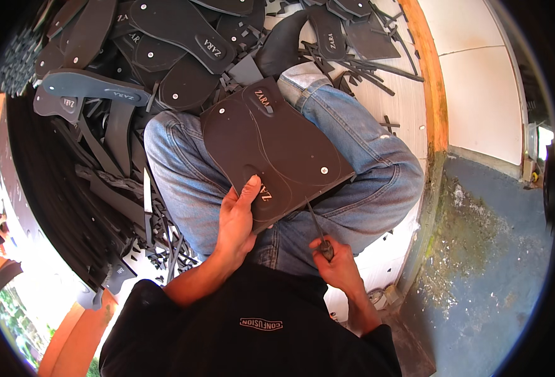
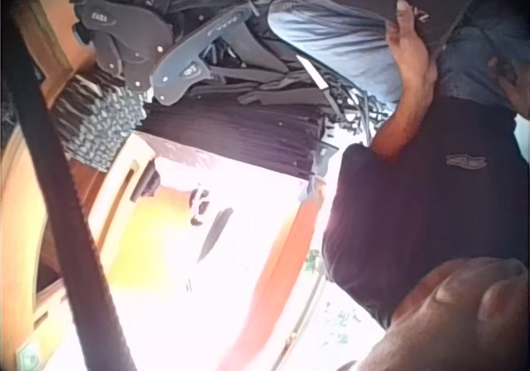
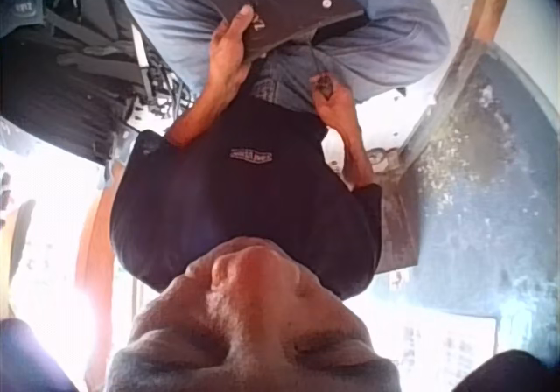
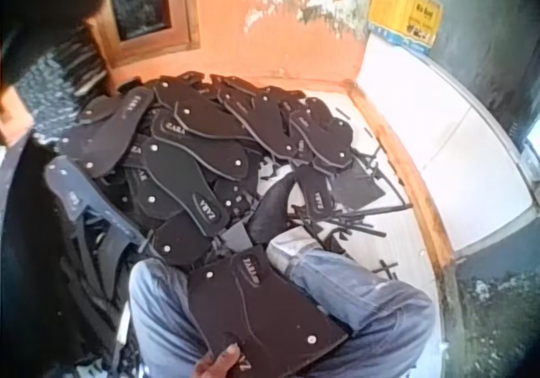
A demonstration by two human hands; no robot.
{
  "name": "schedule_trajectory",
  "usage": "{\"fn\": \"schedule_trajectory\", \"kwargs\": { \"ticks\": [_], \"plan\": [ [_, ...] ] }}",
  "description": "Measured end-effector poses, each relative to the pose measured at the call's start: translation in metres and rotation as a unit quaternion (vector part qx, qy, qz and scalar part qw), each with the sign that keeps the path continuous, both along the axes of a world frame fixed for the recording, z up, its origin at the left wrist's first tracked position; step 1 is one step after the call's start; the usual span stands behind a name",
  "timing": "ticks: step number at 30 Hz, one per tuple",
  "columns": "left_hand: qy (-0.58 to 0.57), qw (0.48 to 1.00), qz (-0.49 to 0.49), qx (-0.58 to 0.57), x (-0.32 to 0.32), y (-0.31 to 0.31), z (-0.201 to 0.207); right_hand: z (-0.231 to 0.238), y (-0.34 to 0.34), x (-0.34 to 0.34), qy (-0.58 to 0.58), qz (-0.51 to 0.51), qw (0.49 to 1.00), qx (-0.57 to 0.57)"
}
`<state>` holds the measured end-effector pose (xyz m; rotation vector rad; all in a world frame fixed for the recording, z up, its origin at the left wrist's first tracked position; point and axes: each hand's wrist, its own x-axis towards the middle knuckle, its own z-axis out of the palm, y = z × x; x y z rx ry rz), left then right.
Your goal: The person uses a knife to cut and trim individual insole shapes from large sheets of dark material marked with brand labels while sitting among a pile of finished components.
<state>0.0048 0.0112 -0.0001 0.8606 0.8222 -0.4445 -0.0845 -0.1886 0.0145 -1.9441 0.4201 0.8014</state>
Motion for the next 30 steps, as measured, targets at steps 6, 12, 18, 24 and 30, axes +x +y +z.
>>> {"fn": "schedule_trajectory", "kwargs": {
  "ticks": [6, 12, 18, 24, 30],
  "plan": [
    [0.007, 1.000, 0.004, -0.007, 0.000, 0.005, -0.003, -0.004, 0.002, 0.002, -0.018, 0.002, 1.000, -0.015],
    [-0.004, 1.000, -0.011, 0.012, -0.002, 0.017, -0.010, -0.015, 0.010, 0.014, -0.052, 0.052, 0.995, -0.062],
    [0.007, 1.000, -0.012, 0.022, -0.004, 0.021, -0.016, -0.016, 0.014, 0.032, -0.012, 0.078, 0.995, -0.067],
    [0.011, 0.999, -0.027, 0.018, -0.003, 0.024, -0.013, -0.019, 0.021, 0.048, -0.056, 0.087, 0.992, -0.076],
    [0.008, 0.999, -0.029, 0.022, -0.004, 0.025, -0.013, -0.024, 0.028, 0.066, -0.066, 0.128, 0.987, -0.078]
  ]
}}
